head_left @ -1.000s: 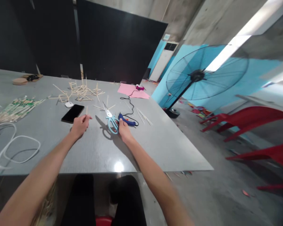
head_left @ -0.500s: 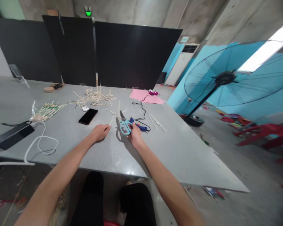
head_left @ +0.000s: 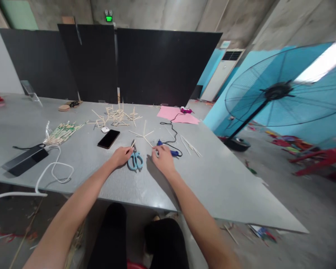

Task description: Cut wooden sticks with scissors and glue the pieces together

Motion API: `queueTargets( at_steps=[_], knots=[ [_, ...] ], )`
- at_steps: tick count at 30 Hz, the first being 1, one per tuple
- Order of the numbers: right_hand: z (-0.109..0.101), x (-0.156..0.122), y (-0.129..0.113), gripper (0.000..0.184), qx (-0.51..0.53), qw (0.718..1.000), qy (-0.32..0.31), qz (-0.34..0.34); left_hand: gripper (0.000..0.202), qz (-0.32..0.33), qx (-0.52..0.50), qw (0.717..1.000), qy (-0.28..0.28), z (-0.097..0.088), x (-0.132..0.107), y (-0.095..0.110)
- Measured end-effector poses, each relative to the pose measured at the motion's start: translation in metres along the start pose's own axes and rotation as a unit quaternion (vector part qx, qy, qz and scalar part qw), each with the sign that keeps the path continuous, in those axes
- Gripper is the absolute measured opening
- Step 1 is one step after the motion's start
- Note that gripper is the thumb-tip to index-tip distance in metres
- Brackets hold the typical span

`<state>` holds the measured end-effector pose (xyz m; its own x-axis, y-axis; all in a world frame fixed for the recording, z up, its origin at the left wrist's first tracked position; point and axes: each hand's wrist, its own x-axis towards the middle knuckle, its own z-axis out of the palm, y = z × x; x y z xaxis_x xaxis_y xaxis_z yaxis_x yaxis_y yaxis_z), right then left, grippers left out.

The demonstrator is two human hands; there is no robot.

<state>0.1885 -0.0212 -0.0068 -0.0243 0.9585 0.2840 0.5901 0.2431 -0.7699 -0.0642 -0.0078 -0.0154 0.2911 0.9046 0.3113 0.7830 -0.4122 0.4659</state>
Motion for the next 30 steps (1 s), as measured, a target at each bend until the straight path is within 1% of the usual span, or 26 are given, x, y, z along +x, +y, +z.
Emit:
queueTargets(
  at_steps=[2, 3, 5, 6, 7, 9, 13, 18, 23, 26, 30],
  knots=[
    [-0.016, 0.006, 0.011, 0.049, -0.096, 0.994, 0.05, 0.003, 0.048, 0.0, -0.01, 1.0, 0.001, -0.001, 0.001, -0.001],
    [-0.022, 0.009, 0.018, 0.055, -0.172, 0.983, 0.057, 0.001, 0.048, -0.001, -0.015, 1.0, 0.002, -0.001, 0.002, -0.001],
    [-0.03, 0.014, 0.03, 0.059, -0.293, 0.956, 0.031, -0.012, 0.049, -0.004, -0.025, 1.0, 0.004, -0.002, 0.002, -0.002],
    [-0.031, 0.015, 0.034, 0.057, -0.327, 0.945, 0.012, -0.018, 0.049, -0.006, -0.03, 1.0, 0.006, -0.002, 0.003, -0.001],
    [-0.032, 0.017, 0.037, 0.055, -0.34, 0.94, -0.003, -0.021, 0.049, -0.008, -0.034, 0.999, 0.007, -0.003, 0.003, -0.001],
    [-0.032, 0.019, 0.041, 0.053, -0.346, 0.938, -0.008, -0.016, 0.049, -0.01, -0.04, 0.999, 0.01, -0.003, 0.004, -0.001],
    [-0.032, 0.02, 0.04, 0.053, -0.365, 0.931, 0.01, 0.006, 0.048, -0.014, -0.05, 0.999, 0.014, -0.004, 0.005, -0.001],
    [-0.028, 0.022, 0.041, 0.063, -0.367, 0.929, 0.045, 0.029, 0.048, -0.019, -0.059, 0.998, 0.016, -0.005, 0.007, -0.002],
    [-0.025, 0.031, 0.045, 0.057, -0.341, 0.936, 0.079, 0.045, 0.048, -0.021, -0.068, 0.997, 0.01, -0.007, 0.008, -0.002],
    [-0.022, 0.035, 0.049, 0.056, -0.315, 0.944, 0.095, 0.035, 0.048, -0.024, -0.075, 0.997, 0.009, -0.008, 0.009, -0.003],
    [-0.014, 0.039, 0.054, 0.052, -0.283, 0.956, 0.081, -0.015, 0.048, -0.036, -0.095, 0.995, 0.017, -0.009, 0.01, -0.003]
  ],
)
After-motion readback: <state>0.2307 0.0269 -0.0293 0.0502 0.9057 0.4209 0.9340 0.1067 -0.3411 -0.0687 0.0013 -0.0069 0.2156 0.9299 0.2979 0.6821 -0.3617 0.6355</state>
